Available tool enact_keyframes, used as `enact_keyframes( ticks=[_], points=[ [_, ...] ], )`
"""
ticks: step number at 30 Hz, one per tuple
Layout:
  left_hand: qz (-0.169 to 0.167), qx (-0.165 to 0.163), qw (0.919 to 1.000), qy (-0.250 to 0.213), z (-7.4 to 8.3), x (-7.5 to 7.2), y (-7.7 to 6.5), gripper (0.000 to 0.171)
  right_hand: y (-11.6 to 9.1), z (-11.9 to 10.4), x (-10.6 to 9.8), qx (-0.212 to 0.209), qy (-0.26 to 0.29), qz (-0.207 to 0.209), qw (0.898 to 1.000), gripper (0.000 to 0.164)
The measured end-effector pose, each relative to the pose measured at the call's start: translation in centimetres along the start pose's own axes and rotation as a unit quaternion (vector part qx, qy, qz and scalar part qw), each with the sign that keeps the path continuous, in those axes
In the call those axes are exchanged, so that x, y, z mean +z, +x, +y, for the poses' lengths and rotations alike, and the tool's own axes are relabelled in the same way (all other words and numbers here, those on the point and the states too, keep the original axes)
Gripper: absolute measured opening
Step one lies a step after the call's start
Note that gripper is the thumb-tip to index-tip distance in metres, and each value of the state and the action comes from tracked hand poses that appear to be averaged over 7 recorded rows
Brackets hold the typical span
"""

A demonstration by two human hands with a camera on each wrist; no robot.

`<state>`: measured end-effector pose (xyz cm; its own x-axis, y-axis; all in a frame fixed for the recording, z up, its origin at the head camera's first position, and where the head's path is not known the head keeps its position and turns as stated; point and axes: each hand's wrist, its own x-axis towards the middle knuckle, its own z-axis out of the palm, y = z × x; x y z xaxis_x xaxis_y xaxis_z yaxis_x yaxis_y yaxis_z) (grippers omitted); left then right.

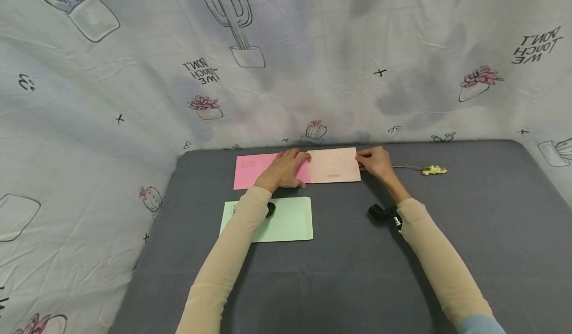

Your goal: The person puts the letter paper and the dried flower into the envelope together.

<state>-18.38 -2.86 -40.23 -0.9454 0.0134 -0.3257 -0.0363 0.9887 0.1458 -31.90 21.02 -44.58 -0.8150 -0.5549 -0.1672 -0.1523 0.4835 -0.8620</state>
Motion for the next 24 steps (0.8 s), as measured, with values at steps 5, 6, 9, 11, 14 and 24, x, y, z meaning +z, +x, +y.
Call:
enact_keyframes(
  ticks=[5, 6, 9, 11, 14, 24],
  points=[
    [-0.004, 0.001, 1.0, -0.008, 0.1, -0.1, 0.0, 0.077, 0.1, 0.0, -0.2, -0.006, -0.005, 0.003, 1.0, 0.028],
    [-0.005, 0.001, 1.0, -0.007, 0.1, -0.1, 0.0, 0.077, 0.1, 0.0, -0.1, -0.006, -0.005, 0.003, 1.0, 0.028],
    [-0.01, 0.002, 1.0, -0.001, 0.0, -0.1, 0.0, 0.077, 0.2, 0.1, -0.1, -0.005, -0.005, 0.0, 1.0, 0.028],
    [-0.013, 0.005, 0.9999, 0.0, -0.2, -0.1, -0.2, 0.076, 0.0, 0.1, 0.2, -0.001, -0.004, -0.002, 1.0, 0.028],
    [-0.017, 0.009, 0.9998, 0.001, -0.5, 0.0, -0.3, 0.075, -0.3, 0.0, 0.4, 0.007, -0.003, -0.004, 1.0, 0.029],
    [-0.022, 0.023, 0.9995, -0.002, -0.7, 0.2, -0.5, 0.076, -0.9, -0.1, 0.8, 0.013, -0.01, 0.009, 1.0, 0.029]
  ],
)
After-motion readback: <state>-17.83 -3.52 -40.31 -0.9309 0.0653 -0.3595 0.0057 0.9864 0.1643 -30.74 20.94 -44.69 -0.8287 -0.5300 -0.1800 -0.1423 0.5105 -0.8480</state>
